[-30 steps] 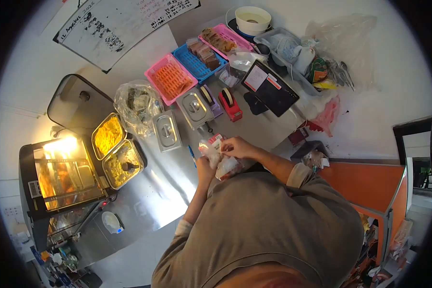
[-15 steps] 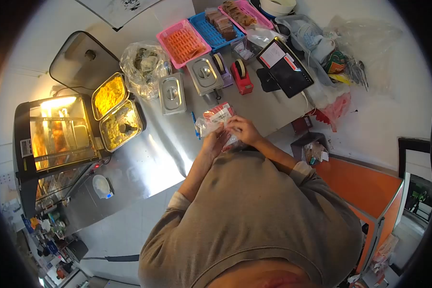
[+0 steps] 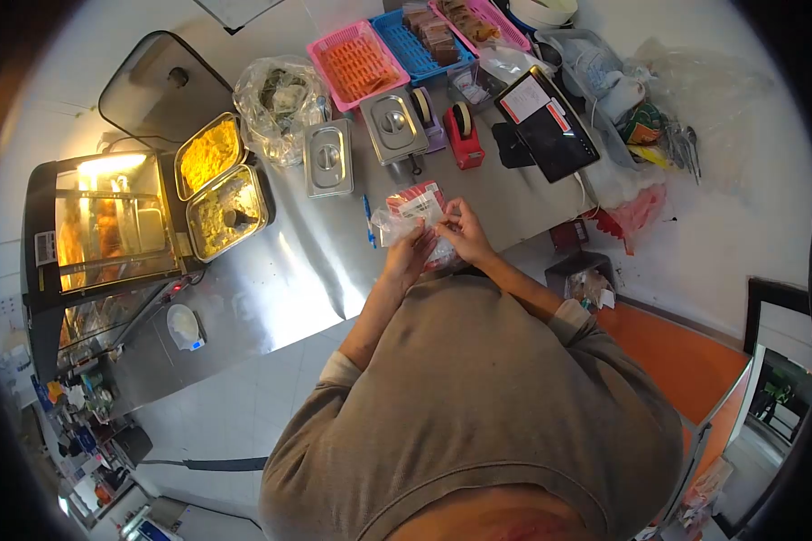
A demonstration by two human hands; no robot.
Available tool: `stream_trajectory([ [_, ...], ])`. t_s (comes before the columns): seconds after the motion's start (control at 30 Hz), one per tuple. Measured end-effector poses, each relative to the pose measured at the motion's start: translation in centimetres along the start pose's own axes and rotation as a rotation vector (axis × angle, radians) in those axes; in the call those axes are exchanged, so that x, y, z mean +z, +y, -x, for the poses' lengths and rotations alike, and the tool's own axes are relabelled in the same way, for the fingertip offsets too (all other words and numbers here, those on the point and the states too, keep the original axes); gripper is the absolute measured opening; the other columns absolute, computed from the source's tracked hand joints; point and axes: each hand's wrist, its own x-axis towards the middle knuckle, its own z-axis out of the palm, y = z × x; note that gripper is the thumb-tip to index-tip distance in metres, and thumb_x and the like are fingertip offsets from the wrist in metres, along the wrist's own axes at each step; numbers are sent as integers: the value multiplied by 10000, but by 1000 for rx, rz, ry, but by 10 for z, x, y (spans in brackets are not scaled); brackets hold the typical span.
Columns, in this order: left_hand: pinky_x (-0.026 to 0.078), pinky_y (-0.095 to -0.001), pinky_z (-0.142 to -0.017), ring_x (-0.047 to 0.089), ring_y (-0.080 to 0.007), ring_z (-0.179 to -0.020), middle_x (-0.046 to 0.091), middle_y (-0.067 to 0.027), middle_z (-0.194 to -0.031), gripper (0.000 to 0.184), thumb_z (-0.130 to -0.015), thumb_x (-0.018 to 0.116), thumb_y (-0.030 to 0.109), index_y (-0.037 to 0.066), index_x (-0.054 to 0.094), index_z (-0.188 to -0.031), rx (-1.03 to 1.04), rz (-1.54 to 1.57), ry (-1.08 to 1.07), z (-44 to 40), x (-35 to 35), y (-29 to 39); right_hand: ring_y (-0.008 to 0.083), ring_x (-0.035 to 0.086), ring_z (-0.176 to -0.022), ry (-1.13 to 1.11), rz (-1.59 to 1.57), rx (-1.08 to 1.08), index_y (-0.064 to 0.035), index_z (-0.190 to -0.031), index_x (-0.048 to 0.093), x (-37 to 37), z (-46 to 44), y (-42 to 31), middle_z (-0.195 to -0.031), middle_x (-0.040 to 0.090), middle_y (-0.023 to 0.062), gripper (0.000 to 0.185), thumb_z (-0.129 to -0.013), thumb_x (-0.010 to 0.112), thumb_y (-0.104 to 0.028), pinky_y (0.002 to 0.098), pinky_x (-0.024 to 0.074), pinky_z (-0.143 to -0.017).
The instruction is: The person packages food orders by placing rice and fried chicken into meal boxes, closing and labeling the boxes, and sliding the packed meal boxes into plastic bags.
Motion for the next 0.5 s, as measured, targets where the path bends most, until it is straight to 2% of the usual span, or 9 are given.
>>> stream_trajectory([
  [0.07, 402, -312, -1011, 520, -139, -1068, 561, -6, -1079, 296, -916, 630, 288, 116, 548, -1142, -4, -17, -26, 1, 0, 0, 75, 571, -822, 2, 0, -1, -90, -1040, 370, -2, -1, 4, -865, 576, 23, 338, -854, 640, -6, 227, 452, -698],
  [0.17, 434, -320, -983, 557, -148, -1064, 593, -27, -1084, 307, -908, 629, 199, 95, 556, -1187, 24, 12, -14, -2, -3, -3, 75, 571, -826, 4, -8, 20, -89, -1031, 372, -2, -2, 2, -883, 576, 26, 334, -852, 641, -4, 230, 456, -699],
  [0.27, 432, -318, -989, 562, -159, -1086, 597, -38, -1124, 338, -907, 627, 204, 83, 545, -1212, -29, -25, 9, -4, -5, -4, 82, 579, -841, -13, 8, 47, -85, -1041, 381, -4, -8, 5, -907, 584, 40, 329, -857, 643, -9, 235, 466, -720],
  [0.33, 436, -313, -985, 564, -171, -1098, 594, -52, -1159, 365, -904, 631, 216, 68, 534, -1224, 15, -82, 36, 14, 11, 2, 95, 593, -842, -8, 30, 23, -85, -1052, 392, -3, -12, 4, -881, 607, 44, 310, -871, 634, -16, 240, 480, -753],
  [0.43, 466, -316, -942, 583, -195, -1087, 593, -75, -1184, 392, -898, 639, 229, 40, 531, -1223, 133, -173, 39, 13, 12, -2, 122, 597, -939, -126, 2, 74, -67, -1099, 439, -10, -18, -3, -1073, 537, 63, 335, -848, 654, -15, 279, 502, -764],
  [0.5, 490, -335, -913, 594, -204, -1074, 590, -97, -1188, 388, -903, 632, 237, 21, 538, -1210, 226, -284, 19, 12, 12, -4, 130, 611, -923, -94, 33, 16, -54, -1136, 476, -12, -22, -4, -1041, 576, 52, 328, -857, 648, -26, 283, 509, -772],
])
